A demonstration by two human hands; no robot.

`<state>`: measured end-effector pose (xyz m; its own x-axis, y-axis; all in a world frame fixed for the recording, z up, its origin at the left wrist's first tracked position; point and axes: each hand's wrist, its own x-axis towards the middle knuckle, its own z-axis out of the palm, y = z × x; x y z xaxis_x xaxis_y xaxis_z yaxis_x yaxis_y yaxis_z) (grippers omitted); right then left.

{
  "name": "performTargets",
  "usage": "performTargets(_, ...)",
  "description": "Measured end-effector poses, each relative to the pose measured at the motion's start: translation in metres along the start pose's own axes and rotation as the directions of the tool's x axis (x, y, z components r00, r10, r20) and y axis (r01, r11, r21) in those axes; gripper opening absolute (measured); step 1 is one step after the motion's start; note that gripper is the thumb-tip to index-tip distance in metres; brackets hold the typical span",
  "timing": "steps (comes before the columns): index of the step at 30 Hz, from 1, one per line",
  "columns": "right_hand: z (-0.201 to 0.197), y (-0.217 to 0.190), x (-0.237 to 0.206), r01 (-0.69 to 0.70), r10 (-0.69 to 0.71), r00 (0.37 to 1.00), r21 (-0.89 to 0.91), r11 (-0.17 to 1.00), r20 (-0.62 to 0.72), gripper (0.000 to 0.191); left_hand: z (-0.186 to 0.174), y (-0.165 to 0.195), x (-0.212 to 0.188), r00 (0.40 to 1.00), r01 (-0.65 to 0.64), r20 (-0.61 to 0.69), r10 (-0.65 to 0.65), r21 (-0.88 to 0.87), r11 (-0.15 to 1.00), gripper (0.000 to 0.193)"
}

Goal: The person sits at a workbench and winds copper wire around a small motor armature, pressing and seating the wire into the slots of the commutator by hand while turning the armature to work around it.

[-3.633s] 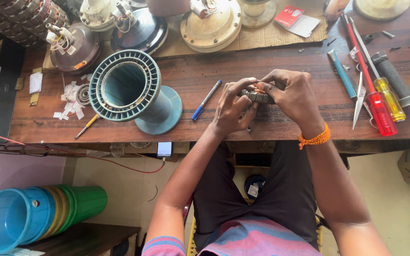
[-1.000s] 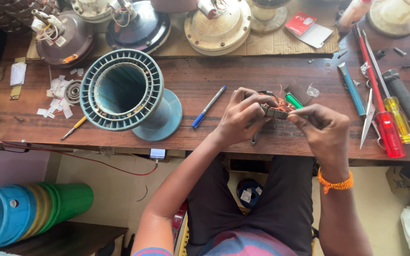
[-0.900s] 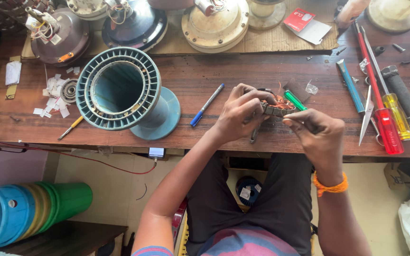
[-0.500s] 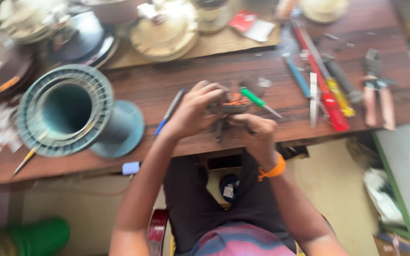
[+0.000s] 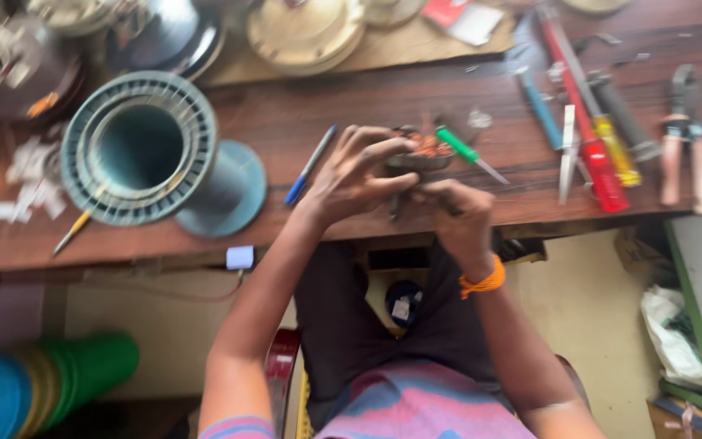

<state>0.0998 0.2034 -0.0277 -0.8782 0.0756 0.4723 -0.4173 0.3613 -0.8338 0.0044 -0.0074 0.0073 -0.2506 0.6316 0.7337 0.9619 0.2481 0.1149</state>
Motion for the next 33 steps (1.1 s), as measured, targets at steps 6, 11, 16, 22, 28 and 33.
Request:
performTargets(6,0.004,0.003,-0.013,-0.107,0.109,0.993,0.053,0.993,-0.039,0.008,0.013,-0.001,-0.016,0.997,-0.039,-0.055,0.046,0.127,0.991,0.037)
performTargets(11,0.008,-0.012,-0.012,-0.149,0.149,0.989,0.007,0.989,-0.011,0.009,0.015,0.001,-0.012,0.995,-0.032,-0.093,0.043,0.118,0.993,0.027)
performTargets(16,-0.006,-0.039,0.011,-0.057,0.057,0.998,-0.018,0.998,0.005,0.008,0.014,0.001,-0.012,0.981,0.026,-0.192,-0.037,-0.060,0.998,0.022)
performTargets(22,-0.006,-0.066,0.053,-0.040,0.052,0.998,-0.237,0.971,0.045,0.008,0.021,0.012,-0.013,0.947,0.154,-0.266,-0.178,-0.107,0.982,0.021)
performTargets(28,-0.005,-0.069,0.084,-0.144,0.179,0.966,-0.188,0.972,0.187,0.010,0.019,0.017,-0.011,0.940,0.215,-0.245,-0.237,-0.113,0.970,0.020)
performTargets(33,-0.008,-0.058,0.100,-0.190,0.246,0.948,-0.263,0.946,0.203,0.010,0.016,0.016,-0.007,0.971,0.137,-0.194,-0.138,-0.016,0.990,0.023)
